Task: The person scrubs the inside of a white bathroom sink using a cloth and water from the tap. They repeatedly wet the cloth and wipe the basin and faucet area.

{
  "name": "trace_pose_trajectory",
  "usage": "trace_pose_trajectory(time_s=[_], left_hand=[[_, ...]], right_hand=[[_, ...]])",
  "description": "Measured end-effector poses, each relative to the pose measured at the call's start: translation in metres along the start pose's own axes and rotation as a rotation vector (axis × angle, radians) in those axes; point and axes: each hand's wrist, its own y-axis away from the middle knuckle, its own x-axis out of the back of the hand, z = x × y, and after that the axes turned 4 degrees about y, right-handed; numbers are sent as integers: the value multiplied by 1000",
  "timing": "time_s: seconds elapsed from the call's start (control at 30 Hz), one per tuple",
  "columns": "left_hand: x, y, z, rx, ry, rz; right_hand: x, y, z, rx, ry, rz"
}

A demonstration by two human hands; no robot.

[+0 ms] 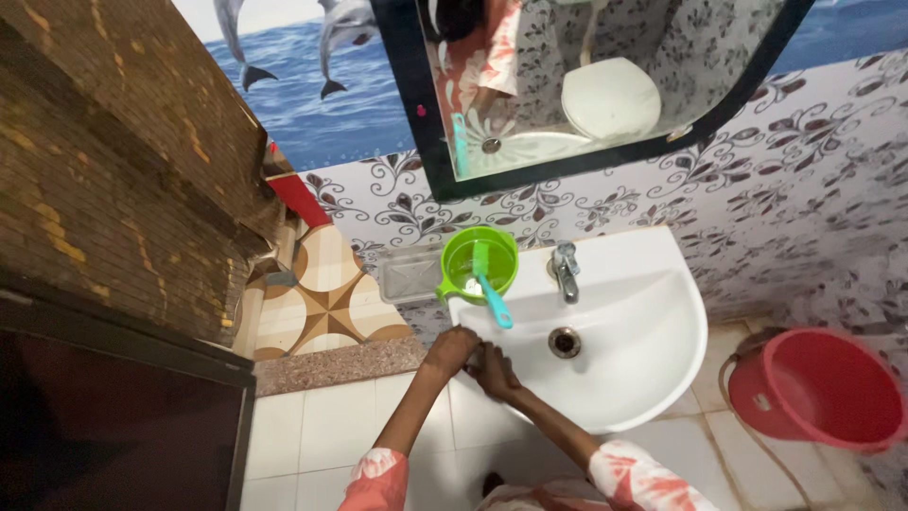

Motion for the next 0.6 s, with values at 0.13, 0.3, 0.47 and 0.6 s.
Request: trace_pose_trajectory(time_s=[0.13, 0.3, 0.47, 0.6], left_hand=[[-5, 23, -9, -83, 73, 164], [0, 62, 32, -112, 222, 379], [-7, 94, 75, -9, 420, 439], [-23, 103, 105, 55, 483, 392]], right_hand=[[-26, 2, 12, 76, 68, 236], [-4, 45, -25, -52, 259, 264], [15, 93, -30, 153, 505, 422], [24, 118, -19, 153, 621, 337]])
